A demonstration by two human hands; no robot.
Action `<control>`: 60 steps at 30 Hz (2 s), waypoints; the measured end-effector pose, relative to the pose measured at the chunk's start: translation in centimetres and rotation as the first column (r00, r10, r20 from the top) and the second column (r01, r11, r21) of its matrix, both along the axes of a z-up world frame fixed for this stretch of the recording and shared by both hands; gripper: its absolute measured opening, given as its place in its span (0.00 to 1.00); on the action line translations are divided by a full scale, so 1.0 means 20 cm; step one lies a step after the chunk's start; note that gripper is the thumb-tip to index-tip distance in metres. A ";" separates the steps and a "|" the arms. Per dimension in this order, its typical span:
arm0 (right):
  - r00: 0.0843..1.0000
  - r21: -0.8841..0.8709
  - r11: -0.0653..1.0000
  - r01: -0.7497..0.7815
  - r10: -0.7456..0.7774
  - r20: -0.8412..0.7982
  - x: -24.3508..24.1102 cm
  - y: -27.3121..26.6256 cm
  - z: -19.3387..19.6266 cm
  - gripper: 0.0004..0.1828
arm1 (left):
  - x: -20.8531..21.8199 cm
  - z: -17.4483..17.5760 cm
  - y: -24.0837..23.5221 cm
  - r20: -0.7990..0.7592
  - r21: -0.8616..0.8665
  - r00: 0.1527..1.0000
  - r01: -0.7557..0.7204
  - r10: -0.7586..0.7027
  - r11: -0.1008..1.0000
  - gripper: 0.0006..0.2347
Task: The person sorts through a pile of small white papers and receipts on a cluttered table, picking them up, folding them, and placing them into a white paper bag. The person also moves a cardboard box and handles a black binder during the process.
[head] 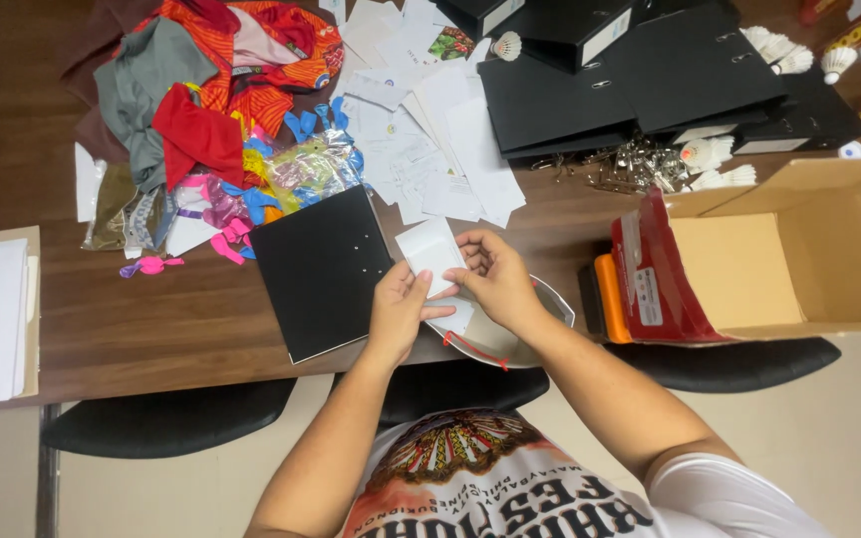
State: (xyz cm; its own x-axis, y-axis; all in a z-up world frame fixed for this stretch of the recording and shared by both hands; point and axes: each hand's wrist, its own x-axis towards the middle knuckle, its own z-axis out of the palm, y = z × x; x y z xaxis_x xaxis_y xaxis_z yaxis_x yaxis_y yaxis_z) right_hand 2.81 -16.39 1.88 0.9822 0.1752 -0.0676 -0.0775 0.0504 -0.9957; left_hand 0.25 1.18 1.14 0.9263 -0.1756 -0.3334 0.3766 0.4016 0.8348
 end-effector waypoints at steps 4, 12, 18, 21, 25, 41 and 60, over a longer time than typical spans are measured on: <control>0.997 -0.007 0.997 -0.074 0.074 -0.002 0.17 -0.03 0.03 0.22 | 0.07 0.00 0.04 -0.021 0.017 1.000 -0.006 0.006 1.000 0.15; 0.994 -0.639 0.766 -0.072 0.107 0.016 0.96 -0.31 -0.59 0.16 | 0.24 -0.04 0.16 -0.020 0.072 0.980 -0.198 0.200 0.978 0.15; 0.939 -0.861 0.409 -0.304 0.281 -0.198 1.13 -0.23 -1.18 0.25 | 0.33 -0.09 0.18 -0.060 0.014 0.975 -0.213 0.213 0.977 0.14; 0.922 -0.891 0.246 -0.382 0.165 -0.350 1.10 -0.09 -1.14 0.25 | 0.35 -0.18 0.18 -0.035 0.005 0.975 -0.219 0.219 0.976 0.13; 0.927 -0.939 0.073 -0.336 0.199 -0.316 1.06 -0.06 -1.42 0.32 | 0.37 -0.23 0.16 -0.065 0.018 0.973 -0.222 0.223 0.975 0.13; 0.882 -0.921 0.059 -0.384 0.318 -0.347 1.02 -0.11 -0.88 0.53 | 0.29 -0.26 0.17 -0.070 0.027 0.971 -0.228 0.229 0.973 0.12; 0.941 0.501 0.862 0.081 0.100 -0.324 0.63 -0.19 0.03 0.27 | 0.22 -0.02 0.16 -0.011 0.022 0.986 -0.164 0.165 0.986 0.13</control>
